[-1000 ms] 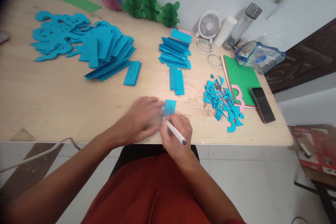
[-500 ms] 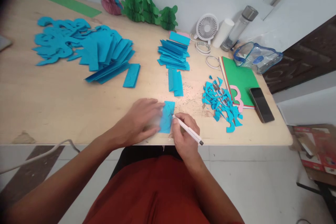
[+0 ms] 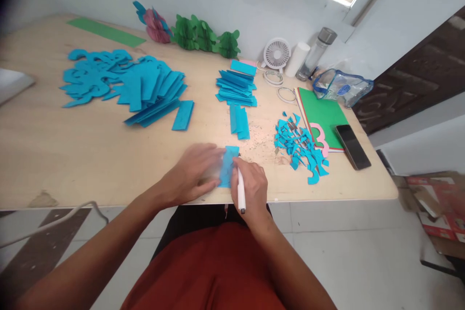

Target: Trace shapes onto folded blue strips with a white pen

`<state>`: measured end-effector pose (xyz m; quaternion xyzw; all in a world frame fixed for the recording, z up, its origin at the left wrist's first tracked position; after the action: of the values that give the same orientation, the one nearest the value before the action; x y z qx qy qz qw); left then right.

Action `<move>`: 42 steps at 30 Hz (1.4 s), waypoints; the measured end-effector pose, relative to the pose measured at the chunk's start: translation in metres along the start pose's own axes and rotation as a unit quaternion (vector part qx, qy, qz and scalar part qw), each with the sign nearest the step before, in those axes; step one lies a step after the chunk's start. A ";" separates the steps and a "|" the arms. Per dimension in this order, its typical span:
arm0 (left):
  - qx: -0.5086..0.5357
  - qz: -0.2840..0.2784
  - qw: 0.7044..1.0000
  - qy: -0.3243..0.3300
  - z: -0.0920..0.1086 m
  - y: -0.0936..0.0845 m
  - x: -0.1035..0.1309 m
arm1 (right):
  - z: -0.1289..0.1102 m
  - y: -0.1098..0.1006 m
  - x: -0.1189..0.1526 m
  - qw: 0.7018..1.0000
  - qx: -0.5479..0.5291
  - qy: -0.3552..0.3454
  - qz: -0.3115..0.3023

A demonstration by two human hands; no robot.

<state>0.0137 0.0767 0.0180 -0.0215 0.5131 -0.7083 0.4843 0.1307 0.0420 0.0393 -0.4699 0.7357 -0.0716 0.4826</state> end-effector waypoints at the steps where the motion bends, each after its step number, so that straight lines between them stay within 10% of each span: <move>1: -0.001 0.001 1.000 0.000 0.000 0.000 0.000 | -0.001 0.001 0.000 1.000 0.010 -0.009 0.002; 42: 0.003 -0.010 1.000 0.022 -0.003 0.001 -0.005 | -0.009 0.012 0.004 0.995 0.062 -0.054 -0.050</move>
<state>0.0158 0.0825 0.0184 -0.0096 0.5215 -0.7146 0.4661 0.1160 0.0421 0.0350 -0.4786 0.6782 -0.1152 0.5457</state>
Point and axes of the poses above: each hand's wrist, its own x-axis away from the middle knuckle, its own y-axis out of the palm, z = x × y, the point moved 10 cm from there along -x, towards the middle knuckle, and after that the axes turned 13 degrees about z, right-handed, at the moved point
